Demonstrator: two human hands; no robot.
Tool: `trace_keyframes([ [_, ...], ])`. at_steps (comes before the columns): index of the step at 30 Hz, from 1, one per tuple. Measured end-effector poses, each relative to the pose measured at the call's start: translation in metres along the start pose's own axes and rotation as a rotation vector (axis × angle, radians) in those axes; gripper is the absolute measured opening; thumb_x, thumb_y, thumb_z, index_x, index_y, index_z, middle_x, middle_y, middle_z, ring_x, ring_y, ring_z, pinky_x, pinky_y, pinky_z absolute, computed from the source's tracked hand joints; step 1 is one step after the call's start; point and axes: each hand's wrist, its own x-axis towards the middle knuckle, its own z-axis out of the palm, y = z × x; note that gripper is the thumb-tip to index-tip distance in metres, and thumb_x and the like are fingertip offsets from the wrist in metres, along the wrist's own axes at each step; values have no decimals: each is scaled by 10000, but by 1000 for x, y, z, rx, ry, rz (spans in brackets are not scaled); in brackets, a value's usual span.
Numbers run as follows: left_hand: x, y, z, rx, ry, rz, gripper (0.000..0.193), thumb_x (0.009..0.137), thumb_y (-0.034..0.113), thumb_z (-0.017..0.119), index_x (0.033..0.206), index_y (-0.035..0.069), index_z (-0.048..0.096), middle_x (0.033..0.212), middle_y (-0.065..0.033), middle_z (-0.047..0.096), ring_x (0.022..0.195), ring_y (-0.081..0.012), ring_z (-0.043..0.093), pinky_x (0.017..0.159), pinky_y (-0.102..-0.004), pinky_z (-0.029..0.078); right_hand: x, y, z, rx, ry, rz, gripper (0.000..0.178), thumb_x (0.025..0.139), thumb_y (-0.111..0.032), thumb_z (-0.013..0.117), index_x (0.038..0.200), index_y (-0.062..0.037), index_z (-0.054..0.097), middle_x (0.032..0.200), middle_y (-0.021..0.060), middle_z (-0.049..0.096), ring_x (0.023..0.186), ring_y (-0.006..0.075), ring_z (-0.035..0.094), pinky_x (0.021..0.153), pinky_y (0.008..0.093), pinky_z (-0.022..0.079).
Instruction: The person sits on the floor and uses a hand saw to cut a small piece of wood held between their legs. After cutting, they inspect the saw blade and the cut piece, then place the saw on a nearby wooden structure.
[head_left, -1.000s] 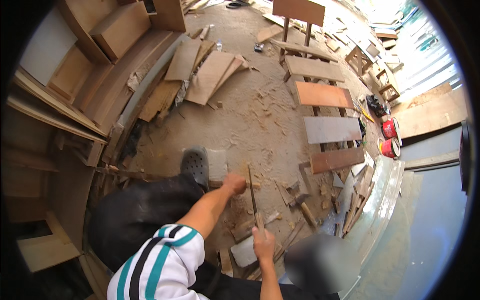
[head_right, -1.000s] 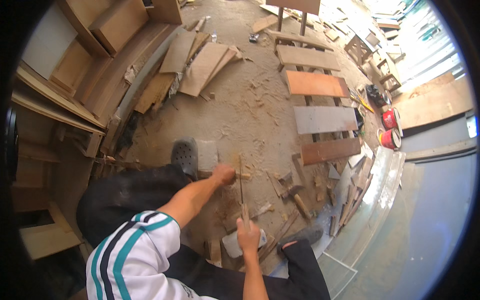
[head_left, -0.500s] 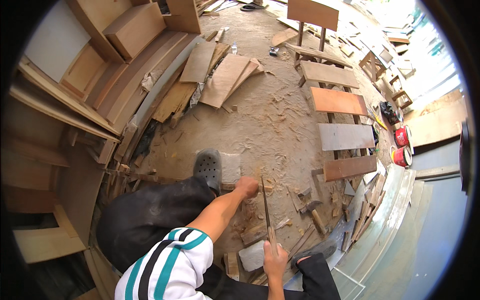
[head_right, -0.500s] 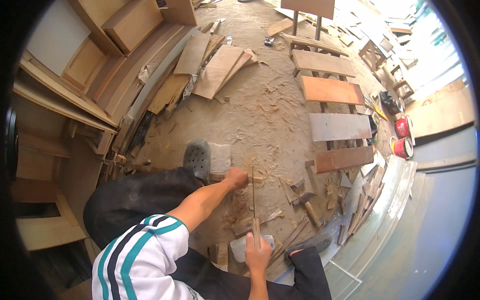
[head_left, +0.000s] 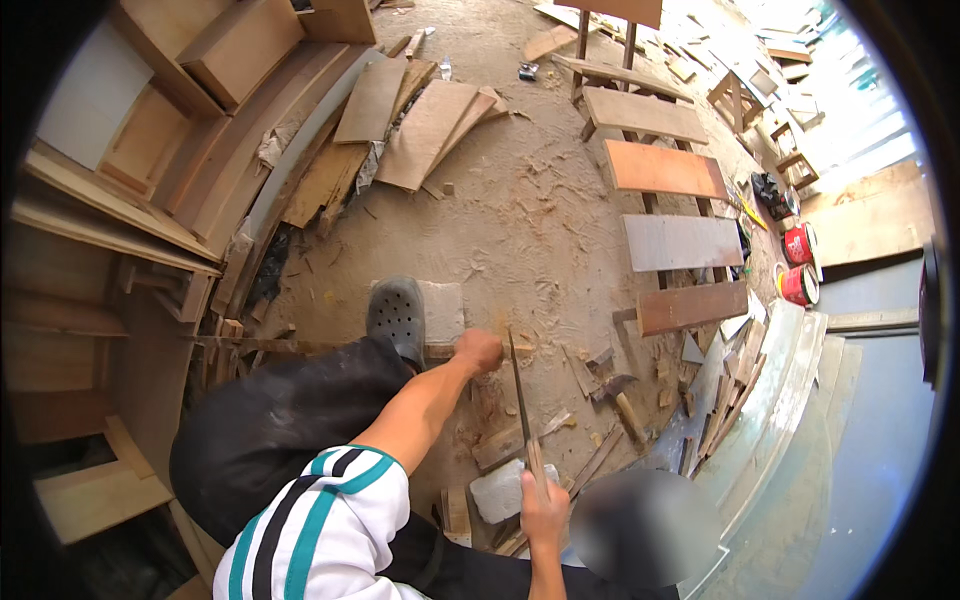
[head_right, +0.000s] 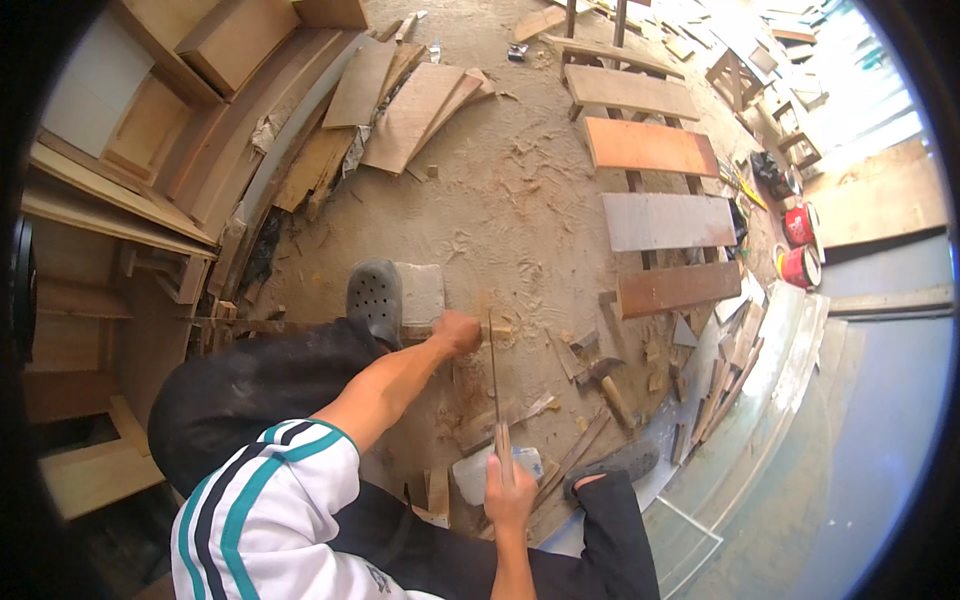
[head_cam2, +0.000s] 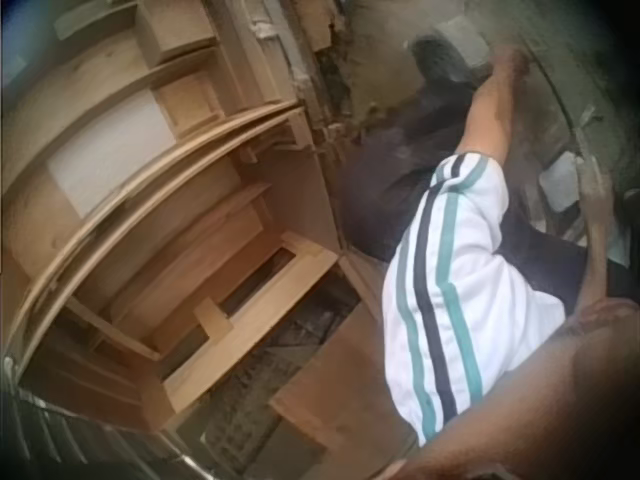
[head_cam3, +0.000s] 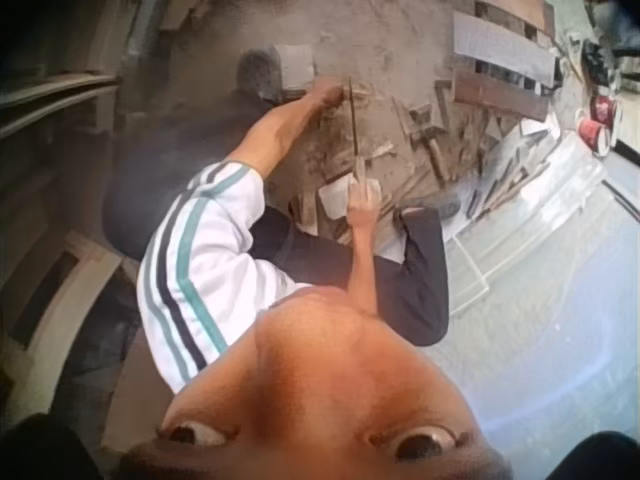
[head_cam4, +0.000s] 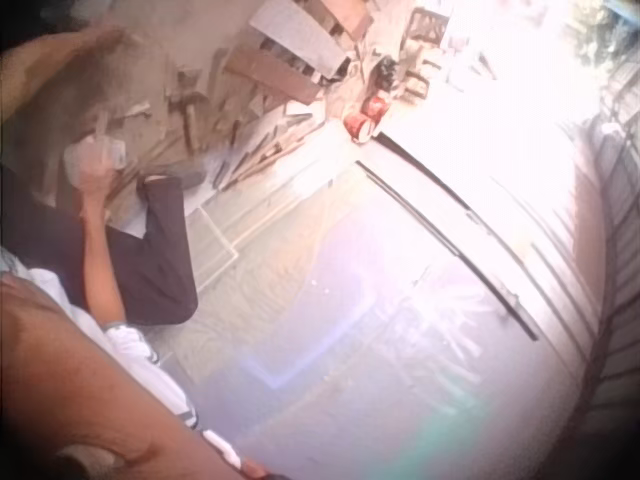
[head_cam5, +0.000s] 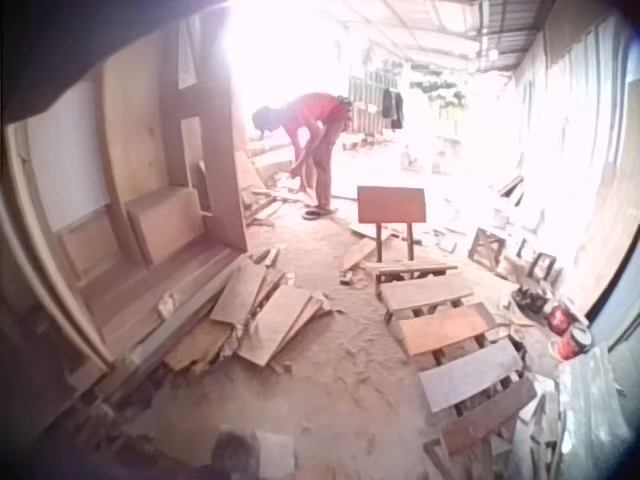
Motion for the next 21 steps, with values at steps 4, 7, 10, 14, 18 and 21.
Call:
trace_keyframes([
  [4,8,-10,5,10,-52,-38,205,781,199,636,889,64,748,911,-172,718,874,-367,700,763,-458,563,40,7,31,26,-61,82,326,905,-260,641,730,13,607,618,216,562,538,333,553,538,406,423],
  [7,1,-8,5,32,-7,33,223,774,215,632,884,59,746,907,-174,717,868,-371,701,760,-461,565,10,-12,8,-38,-24,65,341,918,-256,628,714,15,588,566,144,515,518,221,514,533,385,396],
  [10,4,-9,-1,39,0,6,240,774,239,622,874,59,746,897,-177,717,863,-371,702,760,-458,567,-10,-22,0,6,15,5,339,924,-259,622,717,8,589,567,139,512,515,219,503,530,377,394],
  [14,10,-1,-3,52,-2,3,247,779,250,605,855,63,748,884,-180,717,852,-366,705,758,-452,570,32,16,30,11,-11,44,305,916,-231,626,732,10,596,593,157,532,539,263,526,536,385,408],
  [18,3,-11,-1,54,-7,2,240,778,235,602,842,56,747,897,-183,718,854,-363,707,751,-447,570,3,-2,17,12,-17,66,275,899,-205,635,737,13,595,623,179,562,534,311,535,520,397,414],
  [21,4,-1,-5,34,-8,-6,235,778,234,606,836,56,747,893,-185,717,854,-365,706,743,-447,569,-16,7,10,-84,22,-116,236,890,-174,635,760,20,602,582,140,538,514,216,510,523,376,408],
])
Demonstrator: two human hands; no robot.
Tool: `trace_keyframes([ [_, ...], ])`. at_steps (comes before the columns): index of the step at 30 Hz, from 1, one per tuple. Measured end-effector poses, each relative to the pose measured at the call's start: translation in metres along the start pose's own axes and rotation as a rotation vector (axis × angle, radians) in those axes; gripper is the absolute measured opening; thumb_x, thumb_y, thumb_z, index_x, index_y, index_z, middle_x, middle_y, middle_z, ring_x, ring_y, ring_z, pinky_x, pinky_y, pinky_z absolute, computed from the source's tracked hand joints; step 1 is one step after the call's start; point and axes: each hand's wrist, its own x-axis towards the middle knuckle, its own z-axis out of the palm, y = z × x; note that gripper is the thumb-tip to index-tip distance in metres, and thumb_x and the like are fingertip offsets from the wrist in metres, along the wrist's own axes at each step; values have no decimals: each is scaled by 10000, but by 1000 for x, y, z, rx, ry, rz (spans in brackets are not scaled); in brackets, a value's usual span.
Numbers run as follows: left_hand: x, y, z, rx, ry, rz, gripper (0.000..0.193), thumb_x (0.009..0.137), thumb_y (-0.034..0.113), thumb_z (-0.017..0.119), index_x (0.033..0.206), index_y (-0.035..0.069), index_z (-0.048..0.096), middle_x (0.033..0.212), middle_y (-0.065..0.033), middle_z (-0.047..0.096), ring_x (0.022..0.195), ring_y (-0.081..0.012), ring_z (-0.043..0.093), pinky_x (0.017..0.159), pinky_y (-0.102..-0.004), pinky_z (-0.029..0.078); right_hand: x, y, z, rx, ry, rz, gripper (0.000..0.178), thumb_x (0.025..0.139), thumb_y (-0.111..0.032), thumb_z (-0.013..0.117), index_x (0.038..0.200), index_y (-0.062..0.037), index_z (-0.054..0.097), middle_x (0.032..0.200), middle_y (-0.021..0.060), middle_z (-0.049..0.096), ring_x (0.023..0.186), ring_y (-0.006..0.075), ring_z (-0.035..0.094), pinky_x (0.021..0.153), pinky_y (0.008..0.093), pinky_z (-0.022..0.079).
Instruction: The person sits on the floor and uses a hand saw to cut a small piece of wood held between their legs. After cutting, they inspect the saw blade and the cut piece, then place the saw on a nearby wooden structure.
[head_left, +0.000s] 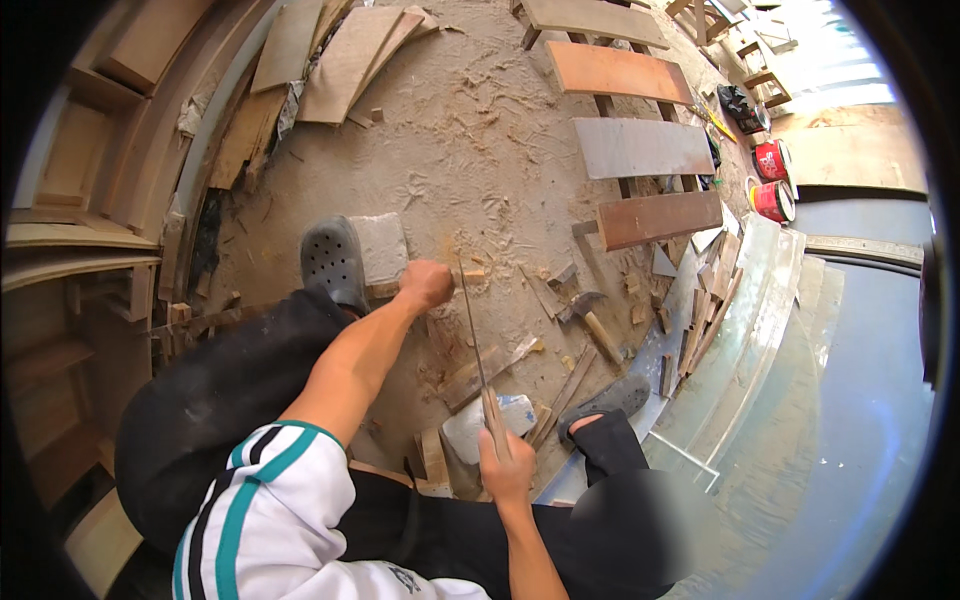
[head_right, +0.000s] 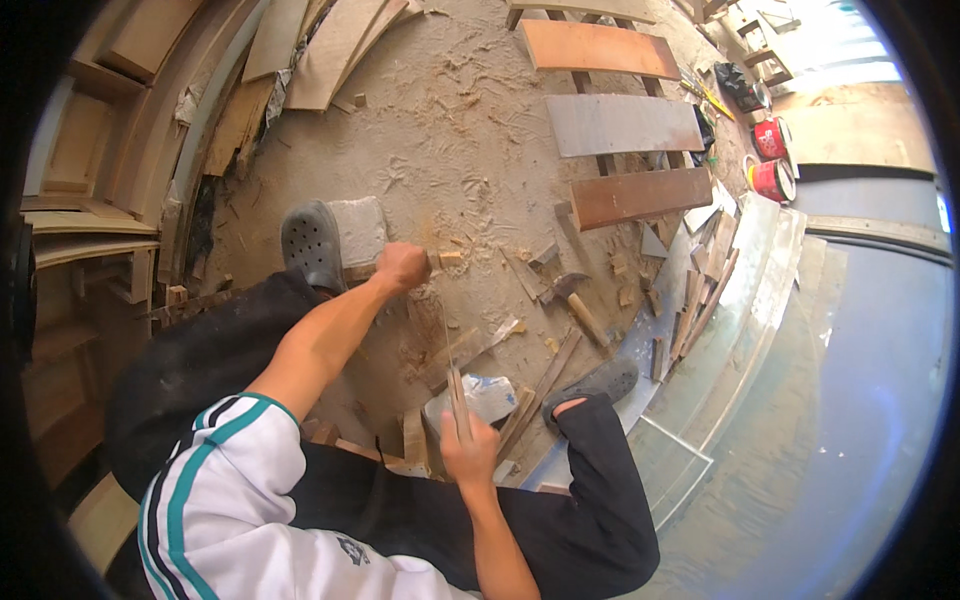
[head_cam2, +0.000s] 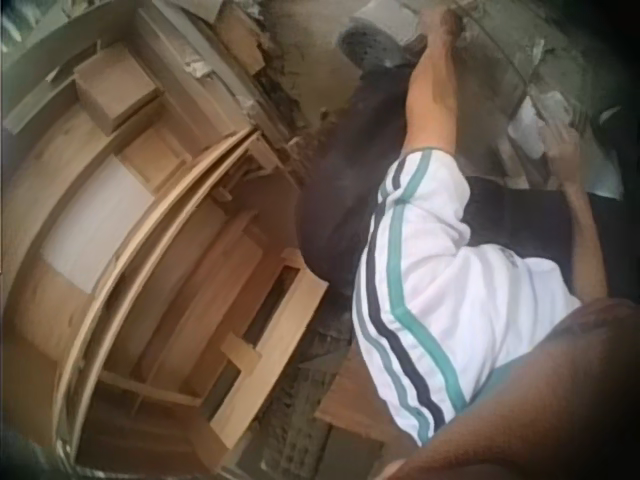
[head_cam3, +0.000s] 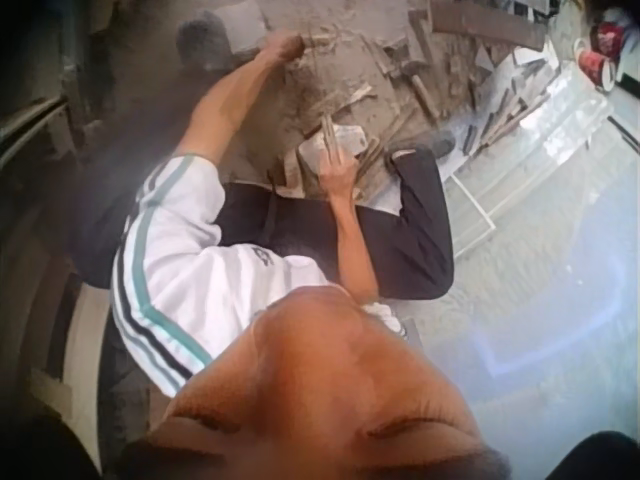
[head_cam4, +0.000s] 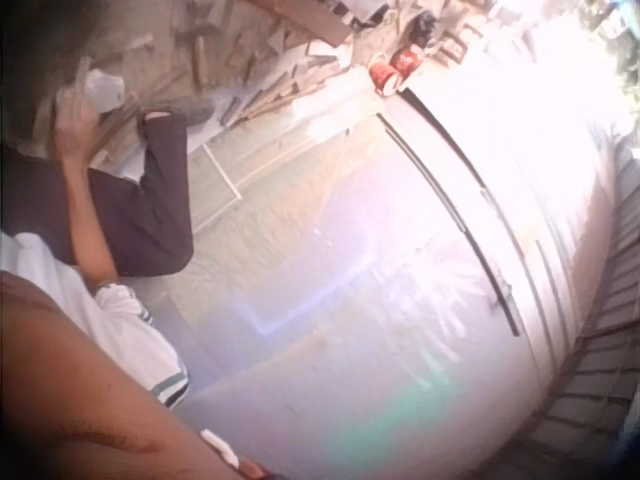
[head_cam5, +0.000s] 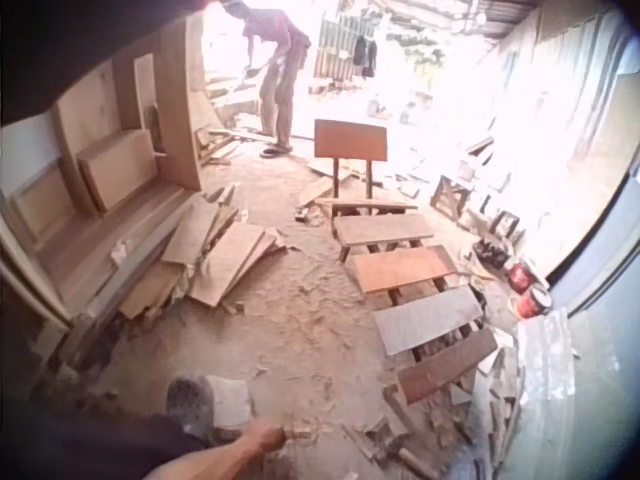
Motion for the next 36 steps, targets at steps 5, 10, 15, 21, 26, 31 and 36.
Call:
trace_keyframes([
  [5,2,-9,11,13,38,5,226,775,235,611,818,58,745,872,-183,715,831,-372,705,723,-452,566,39,14,19,87,-80,202,215,886,-173,630,802,25,635,602,152,561,549,220,577,547,373,438],
  [10,-2,-2,4,11,54,24,227,777,238,608,803,57,743,854,-186,713,809,-366,706,712,-454,565,-1,8,7,87,11,75,224,886,-167,621,760,16,595,564,151,515,502,201,485,517,369,394],
  [15,0,-1,10,28,59,35,232,771,234,612,810,47,744,856,-192,714,809,-366,707,718,-455,566,41,13,24,112,-54,221,169,853,-149,627,766,-4,609,623,225,546,564,394,570,539,428,438],
  [21,-3,-2,9,23,54,44,254,779,231,609,844,24,741,877,-211,709,830,-375,704,731,-460,563,-3,19,1,59,-50,138,176,856,-163,632,779,-5,620,672,237,577,641,428,600,567,445,453],
  [26,-4,-1,8,22,36,31,237,777,223,618,845,30,738,921,-217,705,866,-383,699,753,-463,561,29,28,17,123,-82,202,207,872,-165,623,762,9,600,627,180,568,556,311,577,551,406,429],
  [31,0,0,2,-1,67,3,232,784,231,616,830,42,743,869,-209,705,832,-388,700,737,-464,561,-4,1,-5,87,-2,102,196,875,-153,615,770,13,602,656,201,589,565,297,595,542,392,429],
  [36,5,-1,4,7,84,7,241,784,241,611,816,43,744,830,-199,706,807,-384,702,721,-460,563,48,24,18,115,-62,141,229,864,-196,617,766,10,596,647,228,573,623,390,607,541,420,441],
])
